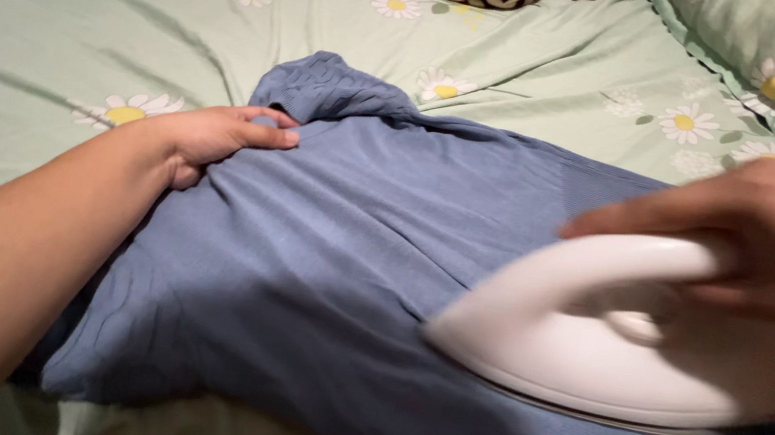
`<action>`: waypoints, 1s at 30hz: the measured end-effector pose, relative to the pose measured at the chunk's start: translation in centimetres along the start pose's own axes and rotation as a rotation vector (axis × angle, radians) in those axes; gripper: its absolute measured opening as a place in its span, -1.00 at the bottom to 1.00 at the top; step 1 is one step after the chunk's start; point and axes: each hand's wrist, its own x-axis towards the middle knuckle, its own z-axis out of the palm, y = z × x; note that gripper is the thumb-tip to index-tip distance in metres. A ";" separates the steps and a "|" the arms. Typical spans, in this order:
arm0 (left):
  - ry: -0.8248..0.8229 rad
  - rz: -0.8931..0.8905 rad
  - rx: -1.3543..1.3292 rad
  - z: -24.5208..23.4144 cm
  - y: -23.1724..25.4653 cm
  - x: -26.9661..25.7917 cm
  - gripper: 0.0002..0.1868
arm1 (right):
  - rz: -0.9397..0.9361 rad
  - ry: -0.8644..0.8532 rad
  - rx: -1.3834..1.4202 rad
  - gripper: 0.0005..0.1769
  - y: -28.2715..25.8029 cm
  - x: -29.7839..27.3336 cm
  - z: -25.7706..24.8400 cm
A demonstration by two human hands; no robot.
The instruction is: The person irons a blue garment laid on a bed using a white electric iron. They repeatedly move the iron over the fabric while holding it taut with the other hand, focusing on the upper portion of the garment.
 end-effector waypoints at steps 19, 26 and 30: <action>0.437 0.176 1.004 1.3 2.9 0.1 -0.44 | 0.323 0.195 -0.030 0.05 -4.0 2.5 -1.6; 0.391 0.580 1.262 9.1 6.3 2.9 -0.29 | 0.391 0.048 0.076 -0.05 1.7 0.6 -0.9; 0.263 0.677 1.322 12.6 4.4 7.0 -0.12 | 0.343 0.060 -0.072 -0.04 3.4 -0.8 0.0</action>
